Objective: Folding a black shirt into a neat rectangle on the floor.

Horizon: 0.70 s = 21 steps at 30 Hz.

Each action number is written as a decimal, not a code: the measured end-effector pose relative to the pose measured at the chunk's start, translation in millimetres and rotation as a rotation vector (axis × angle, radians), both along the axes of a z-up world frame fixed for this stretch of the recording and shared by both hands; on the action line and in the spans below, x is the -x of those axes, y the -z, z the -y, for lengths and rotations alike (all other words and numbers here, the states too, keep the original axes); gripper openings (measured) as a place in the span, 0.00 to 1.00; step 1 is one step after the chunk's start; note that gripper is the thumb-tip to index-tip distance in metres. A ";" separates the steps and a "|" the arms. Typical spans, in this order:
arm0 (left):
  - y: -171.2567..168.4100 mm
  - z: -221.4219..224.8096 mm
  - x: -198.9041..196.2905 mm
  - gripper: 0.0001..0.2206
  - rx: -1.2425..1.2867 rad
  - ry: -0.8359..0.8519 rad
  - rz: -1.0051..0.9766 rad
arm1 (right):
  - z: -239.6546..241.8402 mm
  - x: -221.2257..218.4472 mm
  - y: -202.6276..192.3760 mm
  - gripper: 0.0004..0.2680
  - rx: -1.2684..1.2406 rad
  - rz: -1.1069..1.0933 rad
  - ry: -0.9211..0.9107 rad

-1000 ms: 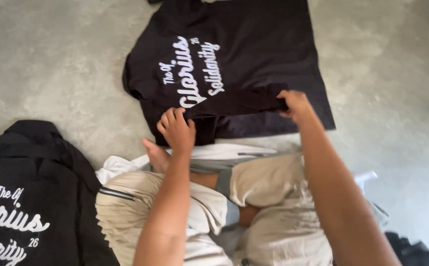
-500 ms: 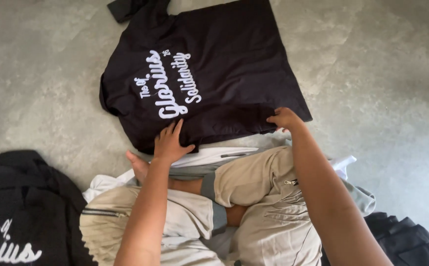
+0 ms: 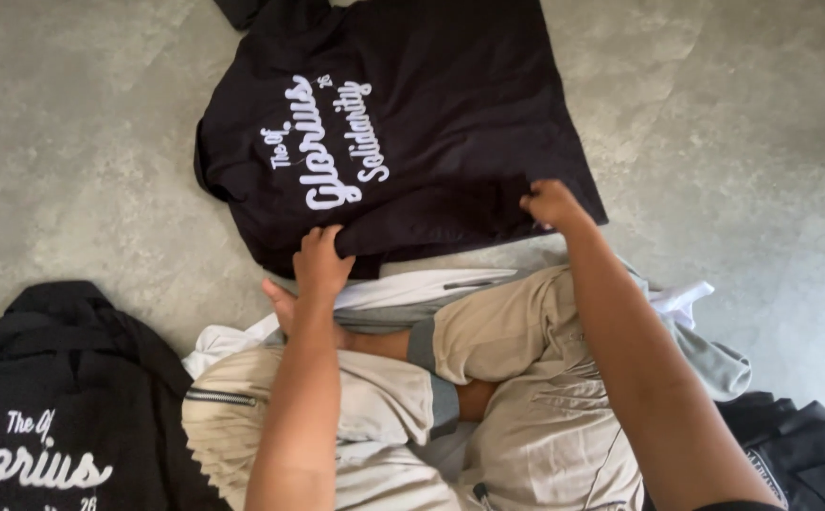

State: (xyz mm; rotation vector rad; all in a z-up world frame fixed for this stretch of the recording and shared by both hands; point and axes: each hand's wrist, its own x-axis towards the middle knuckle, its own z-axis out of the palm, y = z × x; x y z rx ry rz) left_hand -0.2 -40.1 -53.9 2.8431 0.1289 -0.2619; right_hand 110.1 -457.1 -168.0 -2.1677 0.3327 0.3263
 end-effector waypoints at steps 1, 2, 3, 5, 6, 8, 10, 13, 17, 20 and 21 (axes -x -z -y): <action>-4.8 2.7 3.9 0.21 0.000 -0.006 -0.008 | -11.1 10.3 -27.5 0.09 0.000 -0.008 -0.006; -9.9 5.3 7.7 0.21 0.019 -0.049 0.056 | -22.1 20.5 -55.3 0.12 -0.137 0.026 0.114; -16.5 7.5 8.1 0.20 0.036 -0.093 0.128 | -33.6 25.9 -84.9 0.15 -0.276 0.065 0.232; -5.2 0.6 3.5 0.20 -0.018 -0.120 0.104 | -21.6 20.3 -67.5 0.14 -0.265 0.033 0.196; 0.6 -3.1 1.7 0.21 -0.069 -0.140 0.080 | -15.9 17.7 -58.5 0.12 -0.252 0.001 0.167; 25.0 -9.2 11.1 0.19 -0.070 -0.180 0.047 | -22.9 32.1 -57.3 0.14 -0.175 -0.053 0.125; 33.2 -12.9 8.3 0.17 -0.070 -0.207 0.028 | -24.3 29.0 -51.1 0.15 -0.099 -0.093 0.095; 15.9 -8.3 8.4 0.14 -0.062 -0.176 0.072 | -25.3 20.9 -56.0 0.12 -0.114 0.058 0.183; -11.2 -1.2 10.6 0.18 -0.007 -0.241 0.306 | -31.5 23.4 -77.9 0.11 -0.177 0.157 0.278; 15.8 -6.2 10.1 0.17 -0.028 -0.256 0.253 | -22.6 25.5 -54.4 0.12 -0.105 0.093 0.232; 28.2 -8.8 8.9 0.15 -0.040 -0.267 0.194 | -20.1 25.9 -47.6 0.12 -0.033 0.049 0.196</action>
